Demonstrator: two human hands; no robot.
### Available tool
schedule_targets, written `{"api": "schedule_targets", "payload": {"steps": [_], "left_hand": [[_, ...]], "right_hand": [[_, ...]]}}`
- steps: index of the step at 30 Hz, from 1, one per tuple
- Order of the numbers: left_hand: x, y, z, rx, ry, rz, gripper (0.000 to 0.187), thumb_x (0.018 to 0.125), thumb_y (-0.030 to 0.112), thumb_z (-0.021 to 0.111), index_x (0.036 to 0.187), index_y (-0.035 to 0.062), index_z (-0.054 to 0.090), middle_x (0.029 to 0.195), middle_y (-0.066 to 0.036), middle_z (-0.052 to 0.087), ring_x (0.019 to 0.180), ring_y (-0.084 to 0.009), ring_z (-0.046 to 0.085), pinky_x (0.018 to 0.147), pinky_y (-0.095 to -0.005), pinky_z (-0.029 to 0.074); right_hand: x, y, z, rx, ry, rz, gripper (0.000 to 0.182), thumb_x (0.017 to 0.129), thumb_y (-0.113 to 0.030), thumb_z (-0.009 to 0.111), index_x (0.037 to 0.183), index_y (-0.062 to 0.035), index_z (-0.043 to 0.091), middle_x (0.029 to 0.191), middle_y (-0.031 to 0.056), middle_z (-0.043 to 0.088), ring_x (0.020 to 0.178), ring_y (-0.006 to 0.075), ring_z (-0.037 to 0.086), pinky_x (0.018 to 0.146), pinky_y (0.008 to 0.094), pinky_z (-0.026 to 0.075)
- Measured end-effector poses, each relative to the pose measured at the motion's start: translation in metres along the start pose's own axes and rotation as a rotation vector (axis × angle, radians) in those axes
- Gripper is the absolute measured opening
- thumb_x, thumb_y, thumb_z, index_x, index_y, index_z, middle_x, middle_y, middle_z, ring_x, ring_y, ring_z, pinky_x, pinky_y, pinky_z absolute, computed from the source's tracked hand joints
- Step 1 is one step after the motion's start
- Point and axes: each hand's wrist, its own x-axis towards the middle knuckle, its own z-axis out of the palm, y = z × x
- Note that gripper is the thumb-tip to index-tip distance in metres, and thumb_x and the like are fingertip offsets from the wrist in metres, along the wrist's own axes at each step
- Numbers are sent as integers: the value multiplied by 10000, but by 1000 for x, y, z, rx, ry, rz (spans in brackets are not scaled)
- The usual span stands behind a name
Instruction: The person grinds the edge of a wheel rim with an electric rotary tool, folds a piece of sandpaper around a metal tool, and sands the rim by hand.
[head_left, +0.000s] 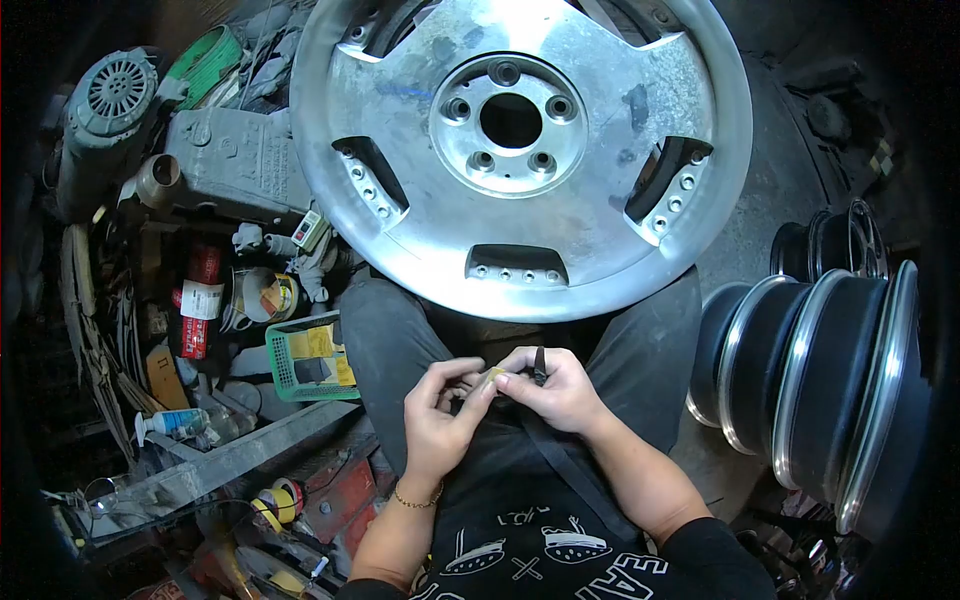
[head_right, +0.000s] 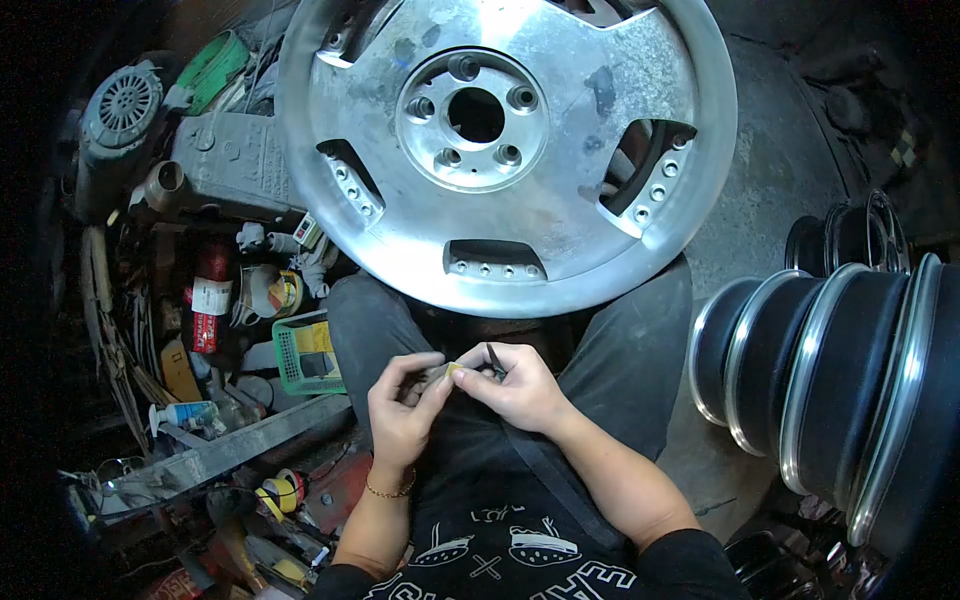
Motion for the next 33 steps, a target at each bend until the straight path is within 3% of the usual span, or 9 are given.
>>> {"api": "schedule_targets", "payload": {"steps": [2, 4, 11, 13, 17, 19, 25, 28, 33], "left_hand": [[2, 1, 0, -47, -34, -32, 183, 911, -1, 673, 1075, -62, 620, 949, -71, 665, 854, -85, 611, 773, -224, 500], [2, 1, -3, -70, -67, -63, 142, 943, 18, 643, 1056, -65, 625, 970, -77, 669, 870, -83, 618, 756, -216, 499], [1, -6, 0, -79, -32, -30, 116, 945, 25, 641, 1027, -56, 624, 947, -70, 670, 846, -76, 617, 740, -211, 499], [2, -7, 2, -56, -12, -22, 105, 946, 33, 643, 1007, -49, 621, 936, -66, 667, 830, -70, 607, 725, -216, 493], [6, -10, -2, 122, -31, 15, 112, 949, 56, 647, 995, -43, 618, 914, -57, 663, 803, -61, 593, 711, -217, 481], [9, -16, -3, 67, 12, 46, 126, 950, 84, 660, 991, -29, 621, 891, -41, 659, 784, -51, 579, 709, -218, 467], [6, -13, 1, -250, 49, -183, 107, 951, 103, 666, 983, 6, 631, 915, -20, 655, 829, -47, 576, 742, -218, 459], [5, -15, 5, -313, 11, -191, 116, 957, 110, 656, 993, 7, 619, 902, -7, 638, 822, -45, 561, 734, -211, 448], [5, -18, 3, -244, 30, -169, 126, 957, 125, 651, 989, 12, 605, 863, 12, 607, 783, -41, 531, 710, -211, 432]], "right_hand": [[0, -1, -2, -11, -4, -25, 167, 931, -146, 676, 962, 14, 709, 795, -28, 653, 678, 22, 520, 603, 211, 423], [0, -5, -2, -54, -27, -8, 164, 934, -117, 662, 984, 31, 710, 828, 45, 688, 756, 75, 592, 686, 241, 477], [0, -7, 0, -75, 0, 65, 166, 925, -116, 669, 970, 36, 717, 819, 51, 694, 739, 80, 602, 673, 241, 482], [2, -2, 1, -118, 41, -21, 171, 913, -141, 693, 956, 23, 716, 716, 12, 645, 608, 32, 491, 553, 217, 409], [3, -1, 1, -226, 101, -164, 166, 893, -139, 714, 952, 16, 720, 686, 10, 619, 583, 29, 457, 533, 221, 391], [1, -8, 0, -180, 24, 9, 173, 871, -151, 737, 935, 9, 718, 697, 30, 630, 571, 54, 472, 531, 240, 404], [3, -5, 5, -254, -25, -31, 190, 870, -165, 724, 839, 12, 663, 712, 48, 615, 588, 80, 492, 550, 257, 423], [6, 14, 2, -48, -60, -62, 199, 881, -168, 704, 832, 16, 646, 708, 49, 605, 587, 78, 487, 545, 260, 417], [3, -7, 2, -194, -63, 18, 146, 880, -120, 692, 831, 10, 647, 716, 17, 594, 644, 65, 500, 593, 255, 421]]}}
